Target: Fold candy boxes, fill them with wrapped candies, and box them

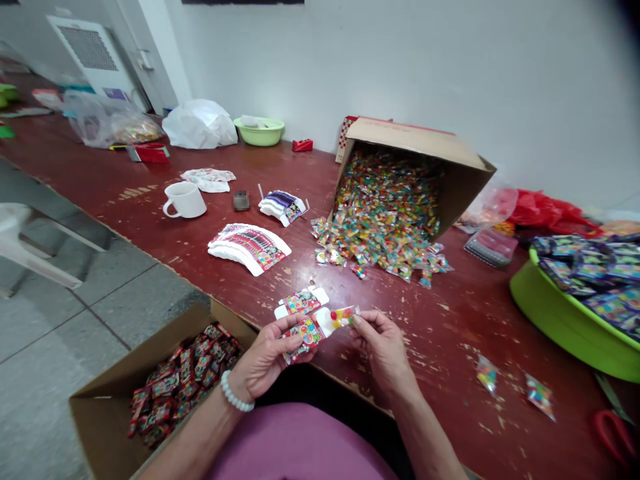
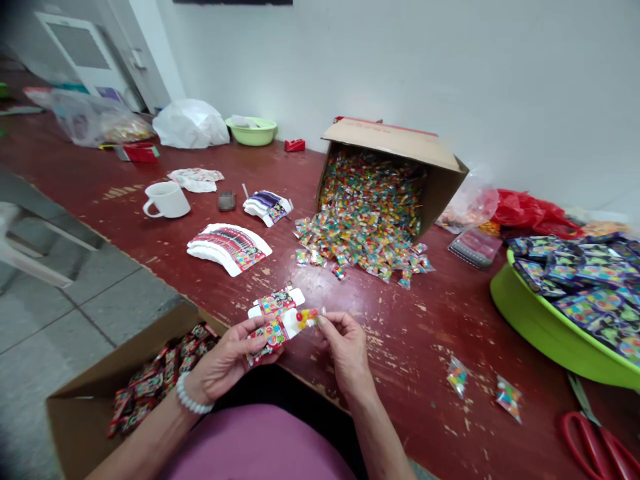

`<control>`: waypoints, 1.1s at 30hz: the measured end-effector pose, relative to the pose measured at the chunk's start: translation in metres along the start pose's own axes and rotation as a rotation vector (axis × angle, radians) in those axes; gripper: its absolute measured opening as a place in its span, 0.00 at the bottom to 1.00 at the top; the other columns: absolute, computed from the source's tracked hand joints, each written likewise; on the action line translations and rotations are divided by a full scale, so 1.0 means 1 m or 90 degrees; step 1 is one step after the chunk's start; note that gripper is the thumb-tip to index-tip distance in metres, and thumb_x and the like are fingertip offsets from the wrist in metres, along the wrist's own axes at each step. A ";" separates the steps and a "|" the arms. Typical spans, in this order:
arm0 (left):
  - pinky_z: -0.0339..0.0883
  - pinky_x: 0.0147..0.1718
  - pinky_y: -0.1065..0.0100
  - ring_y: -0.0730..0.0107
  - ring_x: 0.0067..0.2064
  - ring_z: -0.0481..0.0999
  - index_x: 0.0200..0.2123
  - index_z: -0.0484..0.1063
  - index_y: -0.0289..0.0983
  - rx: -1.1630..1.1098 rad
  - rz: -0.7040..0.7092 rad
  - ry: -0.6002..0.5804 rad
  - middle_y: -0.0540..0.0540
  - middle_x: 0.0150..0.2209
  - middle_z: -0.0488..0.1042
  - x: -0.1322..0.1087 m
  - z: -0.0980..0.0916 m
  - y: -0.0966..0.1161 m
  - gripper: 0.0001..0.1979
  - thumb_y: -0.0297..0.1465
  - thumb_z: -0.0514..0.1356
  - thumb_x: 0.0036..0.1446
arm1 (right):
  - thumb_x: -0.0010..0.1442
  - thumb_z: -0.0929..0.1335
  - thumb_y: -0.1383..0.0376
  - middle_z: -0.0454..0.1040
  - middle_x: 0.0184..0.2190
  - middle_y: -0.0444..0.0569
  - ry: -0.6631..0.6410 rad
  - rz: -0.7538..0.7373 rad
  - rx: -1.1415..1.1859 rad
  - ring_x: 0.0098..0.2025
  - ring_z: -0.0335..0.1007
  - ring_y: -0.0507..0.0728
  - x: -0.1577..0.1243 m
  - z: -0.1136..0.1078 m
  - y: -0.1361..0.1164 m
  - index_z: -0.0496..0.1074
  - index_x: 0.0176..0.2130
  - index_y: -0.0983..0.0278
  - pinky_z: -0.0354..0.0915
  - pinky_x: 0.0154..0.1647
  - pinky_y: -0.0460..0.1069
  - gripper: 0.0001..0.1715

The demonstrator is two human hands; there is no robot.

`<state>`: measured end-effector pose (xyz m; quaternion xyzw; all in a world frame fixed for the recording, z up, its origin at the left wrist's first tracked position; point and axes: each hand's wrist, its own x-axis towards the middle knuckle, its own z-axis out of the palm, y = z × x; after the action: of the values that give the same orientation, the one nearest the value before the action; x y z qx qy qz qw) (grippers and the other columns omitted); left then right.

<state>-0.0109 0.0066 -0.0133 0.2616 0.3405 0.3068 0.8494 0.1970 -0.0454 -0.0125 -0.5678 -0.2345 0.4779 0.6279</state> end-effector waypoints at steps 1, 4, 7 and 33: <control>0.74 0.43 0.60 0.63 0.42 0.79 0.52 0.68 0.32 0.000 0.001 -0.003 0.35 0.49 0.76 0.000 0.000 0.000 0.23 0.22 0.67 0.52 | 0.43 0.79 0.53 0.73 0.20 0.43 0.001 -0.003 -0.007 0.21 0.63 0.49 0.000 0.000 0.001 0.75 0.29 0.64 0.60 0.21 0.43 0.21; 0.73 0.43 0.61 0.63 0.42 0.79 0.51 0.68 0.34 0.009 0.010 -0.021 0.37 0.49 0.76 0.000 0.000 -0.001 0.21 0.24 0.67 0.53 | 0.45 0.78 0.52 0.72 0.20 0.42 0.006 -0.023 -0.039 0.21 0.62 0.48 0.000 -0.002 0.002 0.75 0.29 0.64 0.59 0.20 0.43 0.20; 0.73 0.42 0.64 0.65 0.41 0.79 0.46 0.68 0.35 0.041 0.032 -0.034 0.40 0.46 0.77 -0.004 0.004 -0.001 0.18 0.25 0.67 0.53 | 0.47 0.77 0.52 0.71 0.21 0.41 0.002 -0.040 -0.067 0.20 0.61 0.48 -0.001 -0.001 0.002 0.75 0.29 0.64 0.59 0.20 0.43 0.19; 0.70 0.28 0.69 0.76 0.25 0.73 0.53 0.70 0.42 -0.075 0.032 -0.048 0.47 0.41 0.78 0.002 0.020 -0.002 0.28 0.28 0.70 0.47 | 0.44 0.79 0.55 0.73 0.22 0.41 -0.022 0.047 0.091 0.22 0.64 0.47 -0.016 0.019 0.001 0.73 0.29 0.63 0.61 0.21 0.41 0.19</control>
<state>0.0060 0.0015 -0.0028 0.2308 0.2828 0.3377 0.8676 0.1739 -0.0496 -0.0046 -0.5212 -0.1895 0.5262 0.6447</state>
